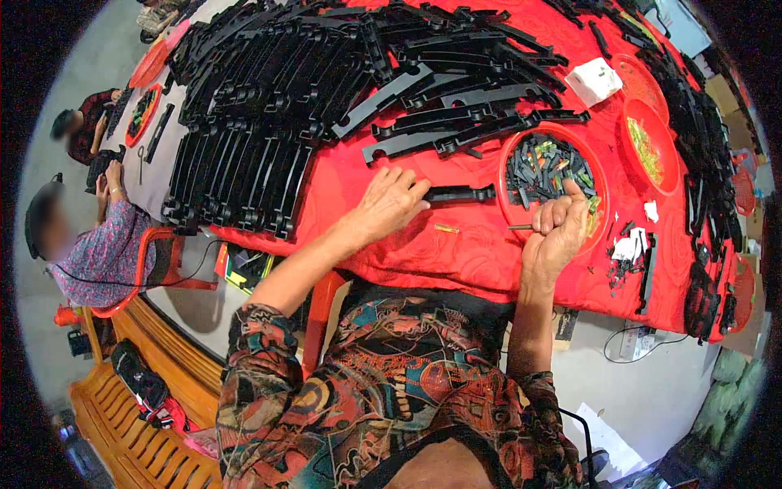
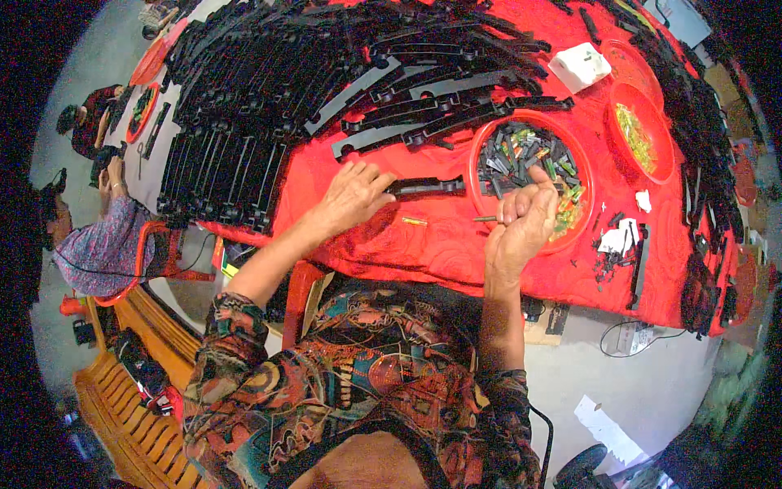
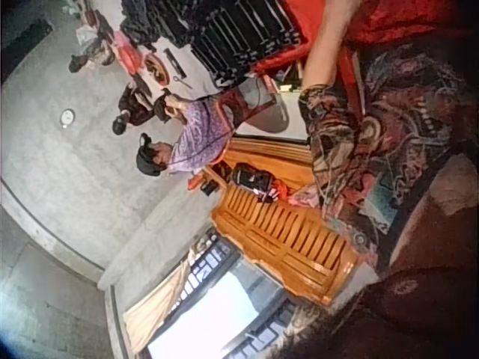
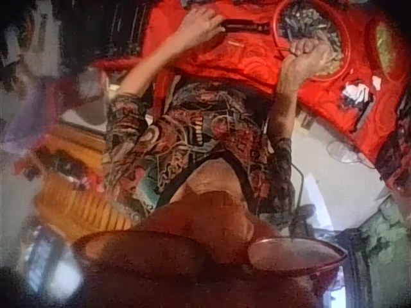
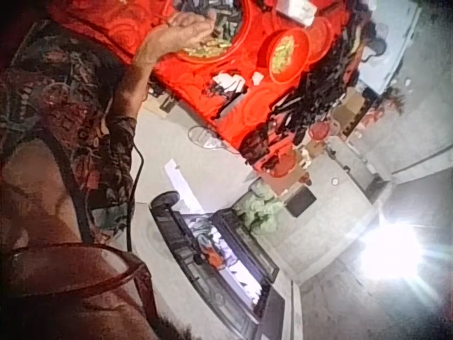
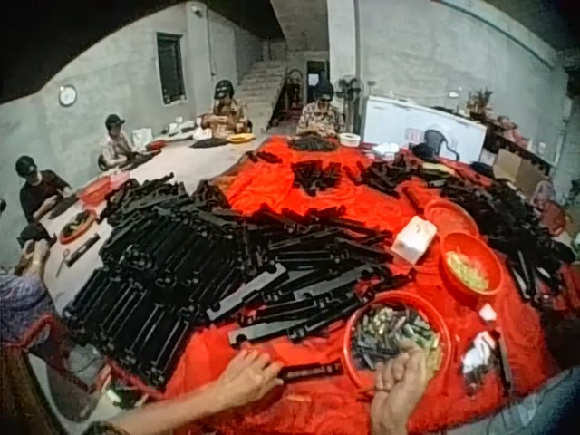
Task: Manually assembling small plastic components, including inserts and clips, into larger plastic housing units at a table.
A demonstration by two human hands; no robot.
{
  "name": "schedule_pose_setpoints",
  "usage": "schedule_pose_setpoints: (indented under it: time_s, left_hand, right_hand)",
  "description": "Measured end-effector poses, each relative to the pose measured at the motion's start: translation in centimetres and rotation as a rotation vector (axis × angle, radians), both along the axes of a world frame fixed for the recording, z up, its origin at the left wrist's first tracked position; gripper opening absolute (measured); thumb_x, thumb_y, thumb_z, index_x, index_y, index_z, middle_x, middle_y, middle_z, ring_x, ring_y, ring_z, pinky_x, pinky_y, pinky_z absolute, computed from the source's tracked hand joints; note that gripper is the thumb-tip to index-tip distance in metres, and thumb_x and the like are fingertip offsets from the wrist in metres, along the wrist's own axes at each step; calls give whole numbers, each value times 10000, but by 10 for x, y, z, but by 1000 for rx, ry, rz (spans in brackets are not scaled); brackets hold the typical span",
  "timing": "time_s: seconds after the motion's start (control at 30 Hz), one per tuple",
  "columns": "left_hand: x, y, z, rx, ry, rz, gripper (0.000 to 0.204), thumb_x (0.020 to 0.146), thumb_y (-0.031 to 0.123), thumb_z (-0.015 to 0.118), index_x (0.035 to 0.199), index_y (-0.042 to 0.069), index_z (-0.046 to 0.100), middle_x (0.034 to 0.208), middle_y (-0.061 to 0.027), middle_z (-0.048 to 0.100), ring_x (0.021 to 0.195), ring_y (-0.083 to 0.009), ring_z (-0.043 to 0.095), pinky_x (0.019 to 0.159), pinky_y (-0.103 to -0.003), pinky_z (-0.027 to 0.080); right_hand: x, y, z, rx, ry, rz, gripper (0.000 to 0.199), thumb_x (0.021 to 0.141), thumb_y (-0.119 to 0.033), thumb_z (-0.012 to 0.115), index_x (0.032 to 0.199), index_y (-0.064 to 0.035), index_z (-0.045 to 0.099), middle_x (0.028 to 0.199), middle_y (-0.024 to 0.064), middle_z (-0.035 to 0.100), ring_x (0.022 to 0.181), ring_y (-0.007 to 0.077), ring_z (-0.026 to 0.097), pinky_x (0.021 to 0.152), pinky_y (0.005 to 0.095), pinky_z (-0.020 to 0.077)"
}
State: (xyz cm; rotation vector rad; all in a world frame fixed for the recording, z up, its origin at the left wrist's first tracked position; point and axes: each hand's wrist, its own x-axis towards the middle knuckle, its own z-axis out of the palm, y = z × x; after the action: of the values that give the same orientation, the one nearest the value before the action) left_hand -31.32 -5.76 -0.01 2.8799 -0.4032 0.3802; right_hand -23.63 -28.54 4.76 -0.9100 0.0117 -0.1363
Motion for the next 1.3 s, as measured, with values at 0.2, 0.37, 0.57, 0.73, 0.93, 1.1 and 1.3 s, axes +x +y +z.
schedule_pose_setpoints:
  time_s: [0.2,0.37,0.57,0.73,0.93,1.1,1.3]
  left_hand:
    - [-17,-5,4,-128,-170,58,267,717,188,645,947,84,560,927,-116,501,844,-273,487,719,-389,397]
    - [-13,-4,-2,-113,-213,14,203,692,155,639,877,92,585,955,-130,510,859,-265,485,734,-371,391]
    - [-16,-9,-14,-150,-122,69,220,675,102,650,890,72,616,936,-113,532,856,-261,504,709,-356,410]
    - [-16,-11,-19,-199,-165,91,183,674,85,628,854,54,612,892,-98,534,811,-249,506,666,-346,417]
    - [-13,-9,-18,-221,-197,71,155,679,88,611,828,47,596,884,-95,525,817,-244,512,672,-342,441]
    - [-12,-7,-18,-230,-156,57,182,658,68,635,832,45,586,890,-105,534,806,-255,521,687,-349,450]
    - [-10,-4,-16,-317,-171,51,266,614,70,721,841,39,585,890,-98,570,748,-262,543,664,-332,467]
  right_hand:
    - [3,33,-10,203,-44,208,251,930,-208,385,908,18,495,517,-53,236,383,37,201,337,204,198]
    - [7,71,-19,150,53,214,258,922,-190,371,799,3,491,479,-56,207,357,47,187,338,224,190]
    - [5,76,-29,74,59,219,230,912,-175,405,800,8,489,476,-57,205,363,38,185,346,223,184]
    - [5,80,-35,75,74,233,225,909,-175,419,810,14,493,476,-57,212,366,36,182,349,220,180]
    - [6,73,-37,53,-3,233,215,909,-152,410,828,27,496,475,-57,217,368,35,189,348,220,175]
    - [10,63,-26,127,3,193,202,909,-139,400,839,27,489,474,-55,212,362,39,183,344,227,170]
    - [7,58,-14,233,-1,207,216,913,-154,383,852,28,482,476,-49,204,359,45,172,341,229,172]
